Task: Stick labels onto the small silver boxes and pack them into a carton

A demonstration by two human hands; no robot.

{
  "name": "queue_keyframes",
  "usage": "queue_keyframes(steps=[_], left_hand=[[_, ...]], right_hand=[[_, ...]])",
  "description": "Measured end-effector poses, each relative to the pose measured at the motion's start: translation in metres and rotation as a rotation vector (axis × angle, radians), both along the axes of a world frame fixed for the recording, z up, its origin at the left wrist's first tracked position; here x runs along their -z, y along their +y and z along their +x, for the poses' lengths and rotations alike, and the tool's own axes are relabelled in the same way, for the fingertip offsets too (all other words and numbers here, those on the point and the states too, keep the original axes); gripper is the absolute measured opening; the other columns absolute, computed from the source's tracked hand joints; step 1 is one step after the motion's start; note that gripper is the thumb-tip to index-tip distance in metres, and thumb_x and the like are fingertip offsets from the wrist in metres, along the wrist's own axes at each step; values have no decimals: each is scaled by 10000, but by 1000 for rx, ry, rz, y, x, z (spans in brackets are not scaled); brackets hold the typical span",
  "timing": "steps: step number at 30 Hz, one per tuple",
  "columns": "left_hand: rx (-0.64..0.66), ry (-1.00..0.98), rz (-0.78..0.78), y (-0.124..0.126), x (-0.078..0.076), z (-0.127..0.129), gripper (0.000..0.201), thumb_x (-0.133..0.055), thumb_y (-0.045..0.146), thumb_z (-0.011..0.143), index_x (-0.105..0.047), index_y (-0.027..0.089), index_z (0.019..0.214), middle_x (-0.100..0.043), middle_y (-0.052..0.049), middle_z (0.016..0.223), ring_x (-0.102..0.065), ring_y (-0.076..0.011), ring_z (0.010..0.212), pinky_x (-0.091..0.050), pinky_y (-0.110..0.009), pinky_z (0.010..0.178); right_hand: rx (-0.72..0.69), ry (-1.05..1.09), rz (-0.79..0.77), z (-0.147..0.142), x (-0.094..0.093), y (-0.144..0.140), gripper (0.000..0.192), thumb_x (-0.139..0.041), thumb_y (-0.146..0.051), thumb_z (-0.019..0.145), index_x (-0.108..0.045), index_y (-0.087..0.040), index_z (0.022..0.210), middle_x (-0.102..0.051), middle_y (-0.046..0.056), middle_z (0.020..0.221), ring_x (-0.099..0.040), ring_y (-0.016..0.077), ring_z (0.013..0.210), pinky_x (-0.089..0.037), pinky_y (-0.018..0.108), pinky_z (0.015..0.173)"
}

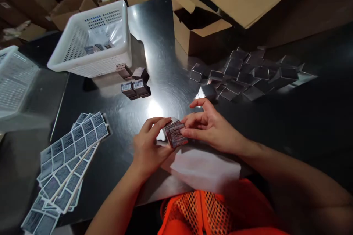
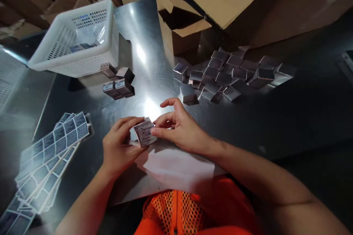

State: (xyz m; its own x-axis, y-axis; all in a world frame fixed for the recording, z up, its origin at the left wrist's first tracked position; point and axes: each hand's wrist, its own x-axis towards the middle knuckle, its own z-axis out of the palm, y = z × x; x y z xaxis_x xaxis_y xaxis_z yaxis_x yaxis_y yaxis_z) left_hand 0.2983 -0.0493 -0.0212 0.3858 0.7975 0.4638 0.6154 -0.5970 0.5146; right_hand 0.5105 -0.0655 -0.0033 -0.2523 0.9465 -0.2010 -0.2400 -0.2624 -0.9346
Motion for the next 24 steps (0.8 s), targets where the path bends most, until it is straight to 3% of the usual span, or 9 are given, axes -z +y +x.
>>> queue_keyframes(steps=[11,24], left_hand=[[13,61,-5,-1,-1,0,390,-753,237,777,-693,239,1162,-720,-38,1078,-727,-173,912,-546,-224,624],[-2,69,1,-2,0,1,387,-759,241,778,-695,244,1160,-724,-34,1076,-726,-176,911,-536,-227,606]], right_hand=[[8,-63,-21,0,0,0,619,-858,-307,748,-364,-285,1120,-681,-81,754,-698,149,701,-556,266,641],[30,-86,-16,-2,0,0,597,-855,-308,750,-372,-276,1098,-675,-85,744,-718,157,731,-581,279,676]])
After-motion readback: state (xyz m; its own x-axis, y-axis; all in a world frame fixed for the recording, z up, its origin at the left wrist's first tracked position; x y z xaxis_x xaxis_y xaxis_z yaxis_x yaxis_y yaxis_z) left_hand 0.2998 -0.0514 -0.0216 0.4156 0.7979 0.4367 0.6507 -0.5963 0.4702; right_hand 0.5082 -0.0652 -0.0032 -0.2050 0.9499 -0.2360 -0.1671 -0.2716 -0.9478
